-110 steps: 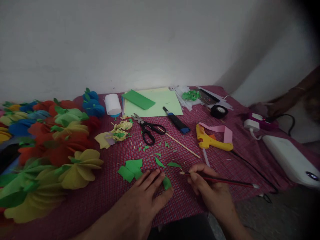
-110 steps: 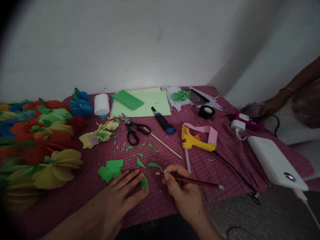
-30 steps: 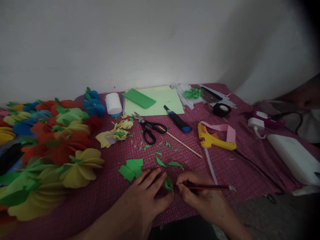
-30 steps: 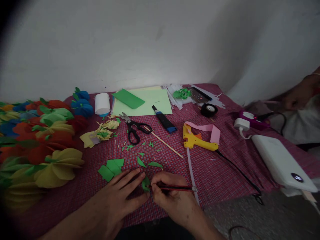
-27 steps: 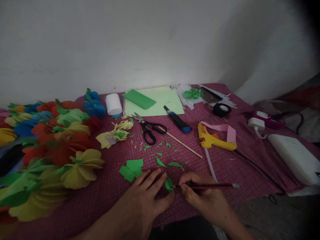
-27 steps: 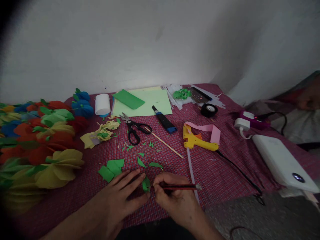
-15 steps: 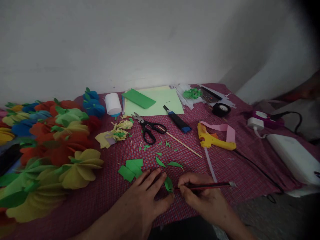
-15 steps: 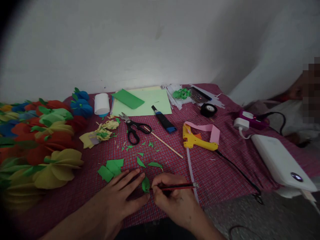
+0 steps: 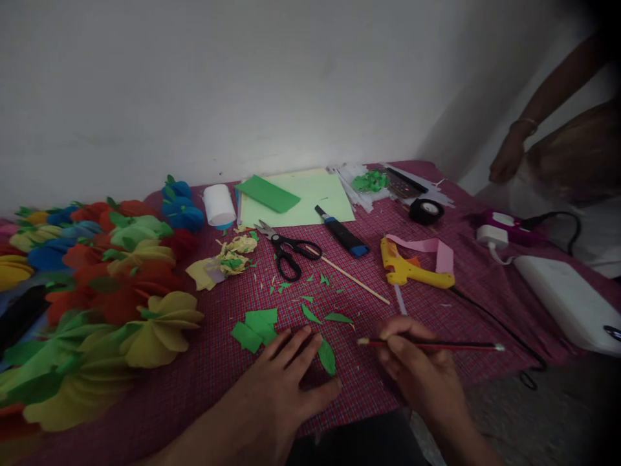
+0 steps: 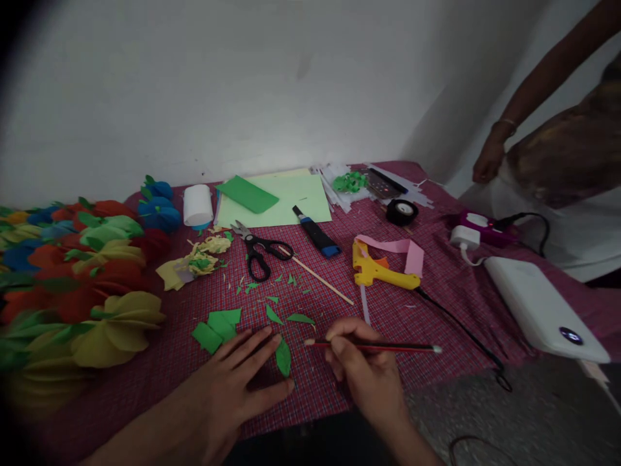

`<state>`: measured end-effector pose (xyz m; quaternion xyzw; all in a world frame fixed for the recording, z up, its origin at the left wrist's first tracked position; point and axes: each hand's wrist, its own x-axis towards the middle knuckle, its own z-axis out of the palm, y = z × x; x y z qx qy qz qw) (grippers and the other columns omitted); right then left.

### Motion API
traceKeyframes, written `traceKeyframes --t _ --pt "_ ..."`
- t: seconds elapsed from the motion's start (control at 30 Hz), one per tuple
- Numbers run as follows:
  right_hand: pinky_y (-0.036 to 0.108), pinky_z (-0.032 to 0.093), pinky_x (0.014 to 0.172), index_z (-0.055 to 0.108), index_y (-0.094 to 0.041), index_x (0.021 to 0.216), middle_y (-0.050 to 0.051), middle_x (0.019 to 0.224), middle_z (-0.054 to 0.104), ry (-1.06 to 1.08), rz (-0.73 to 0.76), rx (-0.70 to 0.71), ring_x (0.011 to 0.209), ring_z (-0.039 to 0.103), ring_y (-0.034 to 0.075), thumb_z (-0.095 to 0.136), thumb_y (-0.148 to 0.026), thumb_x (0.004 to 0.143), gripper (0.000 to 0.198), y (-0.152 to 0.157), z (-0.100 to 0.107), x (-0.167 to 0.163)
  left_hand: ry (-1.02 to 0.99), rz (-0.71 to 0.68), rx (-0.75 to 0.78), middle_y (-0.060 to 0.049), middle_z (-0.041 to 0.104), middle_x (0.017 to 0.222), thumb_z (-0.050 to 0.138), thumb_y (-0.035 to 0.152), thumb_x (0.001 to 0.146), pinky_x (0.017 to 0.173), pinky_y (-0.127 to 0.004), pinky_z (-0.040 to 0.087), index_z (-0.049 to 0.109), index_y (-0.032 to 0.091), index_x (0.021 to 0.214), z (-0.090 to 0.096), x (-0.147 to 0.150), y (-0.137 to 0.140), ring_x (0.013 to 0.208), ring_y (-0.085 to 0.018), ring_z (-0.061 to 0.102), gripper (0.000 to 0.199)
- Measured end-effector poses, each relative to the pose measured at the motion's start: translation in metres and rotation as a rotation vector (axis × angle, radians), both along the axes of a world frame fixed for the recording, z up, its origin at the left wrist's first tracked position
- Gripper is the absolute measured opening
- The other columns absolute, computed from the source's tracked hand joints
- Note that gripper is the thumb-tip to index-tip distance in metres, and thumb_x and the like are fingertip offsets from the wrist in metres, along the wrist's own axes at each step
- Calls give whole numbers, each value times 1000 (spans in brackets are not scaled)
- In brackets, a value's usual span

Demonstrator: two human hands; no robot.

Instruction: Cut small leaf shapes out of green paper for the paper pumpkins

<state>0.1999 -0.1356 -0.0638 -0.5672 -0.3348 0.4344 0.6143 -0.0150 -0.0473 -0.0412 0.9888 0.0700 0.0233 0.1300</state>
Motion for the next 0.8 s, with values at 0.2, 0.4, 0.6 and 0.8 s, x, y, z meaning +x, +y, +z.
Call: traceKeyframes --t 0.2,0.4,0.6,0.8 --pt "17 30 39 59 -24 92 -4 60 60 70 -27 107 41 41 6 52 -36 89 15 8 0 -5 -145 279 -75 -13 47 133 47 4 68 97 -43 41 50 18 118 27 -3 -1 119 -26 47 52" --pt "19 40 45 58 -22 97 1 76 66 -139 -8 42 52 51 9 50 -37 89 18 4 10 -5 -275 398 -40 -9 57 114 44 17 88 91 -36 46 51 20 117 14 4 10 105 -21 55 30" --pt "23 47 59 54 -23 108 4 90 67 -329 79 35 69 59 14 49 -33 90 22 -15 3 -3 -71 233 -2 -6 54 117 48 12 87 91 -39 43 52 25 120 17 24 8 106 -22 51 36" --pt "25 48 63 54 -22 108 4 92 67 -394 100 68 73 62 15 47 -29 90 20 -25 7 -2 38 136 -7 -5 55 105 50 10 84 88 -35 41 57 20 108 28 37 11 99 -21 51 27"
